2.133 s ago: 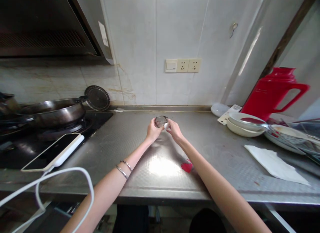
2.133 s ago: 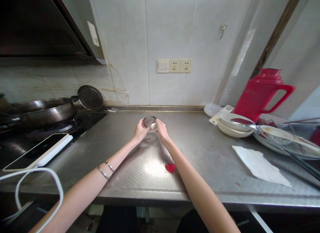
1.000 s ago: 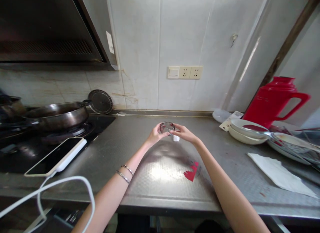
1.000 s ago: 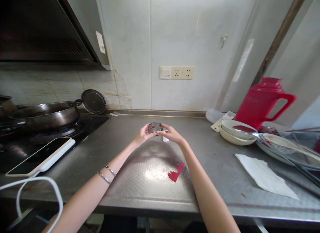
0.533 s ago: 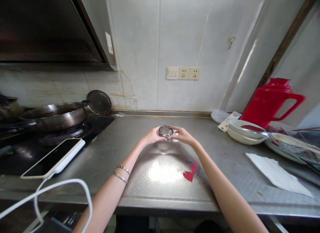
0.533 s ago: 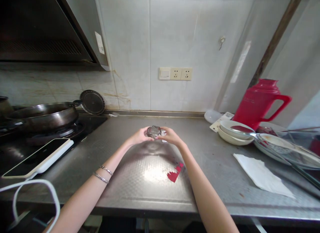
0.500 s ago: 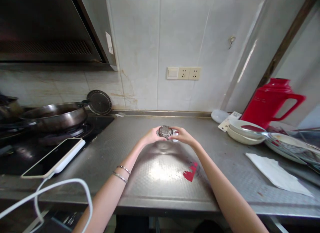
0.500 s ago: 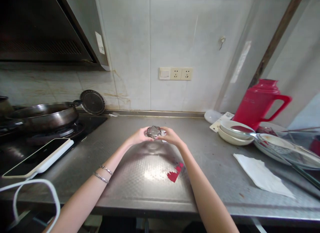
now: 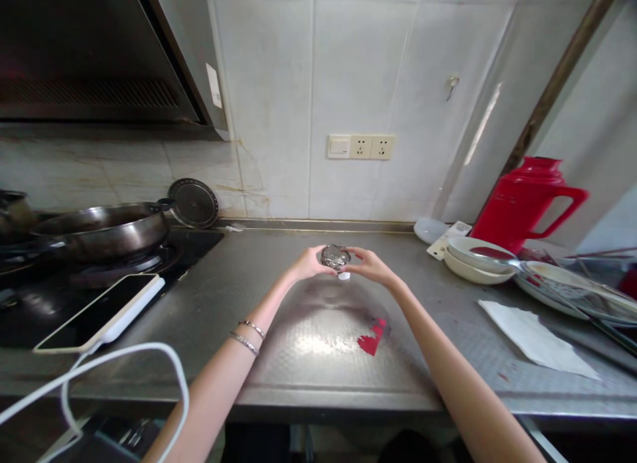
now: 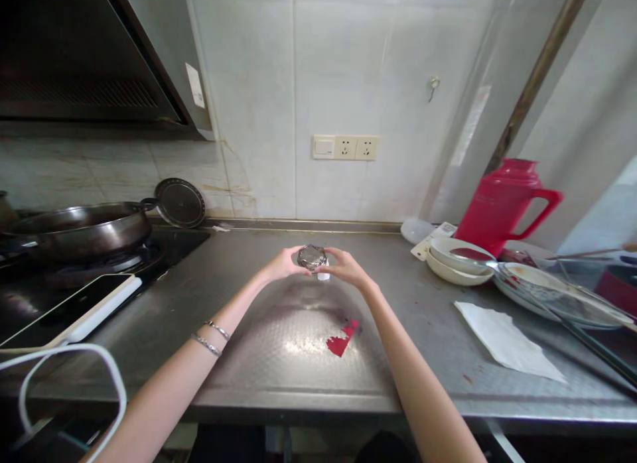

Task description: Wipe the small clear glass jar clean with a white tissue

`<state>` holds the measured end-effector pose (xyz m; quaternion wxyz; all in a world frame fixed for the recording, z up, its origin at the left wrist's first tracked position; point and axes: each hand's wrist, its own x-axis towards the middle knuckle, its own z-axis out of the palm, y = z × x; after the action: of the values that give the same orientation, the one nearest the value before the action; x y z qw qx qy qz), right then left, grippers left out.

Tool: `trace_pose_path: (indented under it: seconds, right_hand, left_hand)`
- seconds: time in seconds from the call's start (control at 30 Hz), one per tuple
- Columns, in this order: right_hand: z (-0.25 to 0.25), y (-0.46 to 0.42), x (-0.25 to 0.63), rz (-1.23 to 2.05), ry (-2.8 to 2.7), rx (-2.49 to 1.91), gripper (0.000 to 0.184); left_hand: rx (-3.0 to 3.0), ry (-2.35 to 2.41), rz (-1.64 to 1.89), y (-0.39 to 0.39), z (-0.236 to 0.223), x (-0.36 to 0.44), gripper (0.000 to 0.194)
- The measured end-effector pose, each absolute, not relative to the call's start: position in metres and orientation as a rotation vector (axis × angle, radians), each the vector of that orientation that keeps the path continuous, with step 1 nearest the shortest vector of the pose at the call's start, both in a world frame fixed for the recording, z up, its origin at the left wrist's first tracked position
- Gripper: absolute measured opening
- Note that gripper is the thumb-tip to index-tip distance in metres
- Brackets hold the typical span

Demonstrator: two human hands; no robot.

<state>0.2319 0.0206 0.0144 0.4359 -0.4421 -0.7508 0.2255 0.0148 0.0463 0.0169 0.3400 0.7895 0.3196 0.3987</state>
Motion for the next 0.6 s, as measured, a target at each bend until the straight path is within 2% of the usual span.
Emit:
trace_pose_path:
  seconds: [0.13, 0.23, 0.4, 0.6]
  right_hand:
    - [0.015, 0.008, 0.267, 0.475, -1.856, -1.192, 0.056]
    - [0.016, -0.007, 0.298, 0.388, -1.909, -1.271, 0.056]
    - [0.011, -0.031, 0.355, 0.227, -1.941, -1.453, 0.059]
    - [-0.002, -0.051, 0.413, 0.167, -1.887, -1.619, 0.064]
  left_hand:
    - [2.137, 0.815, 0.967, 0.046, 0.020, 0.049, 0.072]
    - [2.222, 0.874, 0.926, 0.044, 0.018, 0.082, 0.080]
    - [2.282, 0.835, 0.808, 0.036, 0.008, 0.143, 0.080]
    - [2.291, 0.686, 0.766, 0.029, -0.005, 0.204, 0.072]
